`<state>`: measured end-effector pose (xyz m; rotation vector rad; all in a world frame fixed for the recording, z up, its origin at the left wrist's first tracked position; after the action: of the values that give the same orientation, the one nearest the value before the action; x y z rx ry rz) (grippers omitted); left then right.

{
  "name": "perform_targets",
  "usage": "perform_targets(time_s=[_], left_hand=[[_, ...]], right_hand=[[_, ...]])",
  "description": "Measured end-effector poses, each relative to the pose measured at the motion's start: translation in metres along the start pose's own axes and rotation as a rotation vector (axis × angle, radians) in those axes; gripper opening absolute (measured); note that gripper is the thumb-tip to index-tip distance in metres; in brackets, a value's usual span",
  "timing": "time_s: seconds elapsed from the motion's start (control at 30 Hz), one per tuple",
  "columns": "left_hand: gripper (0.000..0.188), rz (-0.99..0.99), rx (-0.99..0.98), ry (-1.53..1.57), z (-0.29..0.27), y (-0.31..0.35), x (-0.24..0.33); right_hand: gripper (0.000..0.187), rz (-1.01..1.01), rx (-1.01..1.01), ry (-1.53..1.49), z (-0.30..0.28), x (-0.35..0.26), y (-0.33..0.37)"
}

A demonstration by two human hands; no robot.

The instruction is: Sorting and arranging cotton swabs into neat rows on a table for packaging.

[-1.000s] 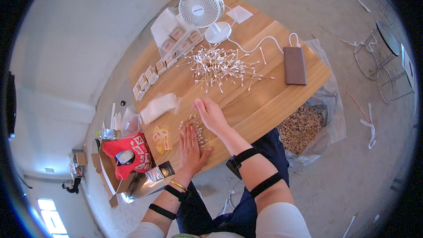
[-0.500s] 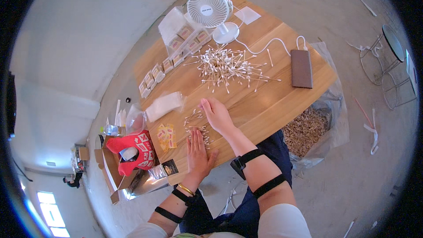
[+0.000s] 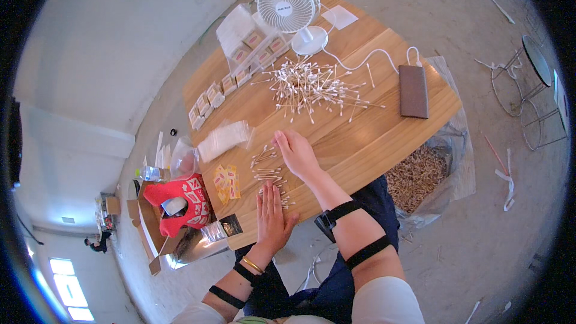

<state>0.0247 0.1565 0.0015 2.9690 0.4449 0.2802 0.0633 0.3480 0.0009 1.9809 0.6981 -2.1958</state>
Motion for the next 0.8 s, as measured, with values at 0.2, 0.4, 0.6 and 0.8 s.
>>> perform_targets(time_s=[0.2, 0.4, 0.6, 0.8], left_hand=[[0.094, -0.047, 0.099, 0.007, -0.009, -0.005, -0.007], [0.094, -0.058, 0.035, -0.019, -0.005, -0.022, -0.008], [0.089, -0.066, 0.068, -0.047, -0.013, -0.041, -0.009], [0.082, -0.073, 0.276, -0.169, -0.040, -0.076, -0.035]], right_hand=[[0.043, 0.008, -0.003, -0.016, 0.001, 0.000, 0.000], [0.042, -0.034, -0.011, 0.025, 0.001, 0.001, -0.001], [0.039, 0.020, -0.053, 0.046, 0.003, 0.005, -0.002], [0.039, 0.050, -0.038, -0.028, 0.003, 0.005, 0.000]])
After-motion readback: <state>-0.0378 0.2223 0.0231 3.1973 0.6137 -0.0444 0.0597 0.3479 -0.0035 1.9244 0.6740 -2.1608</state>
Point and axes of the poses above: each hand's wrist, its own y-axis away from the middle knuckle, its own z-axis out of the palm, x = y × z, the point moved 10 cm from there along -y, towards the middle knuckle, and after that the axes turned 10 degrees about -z, right-handed, at the moved point
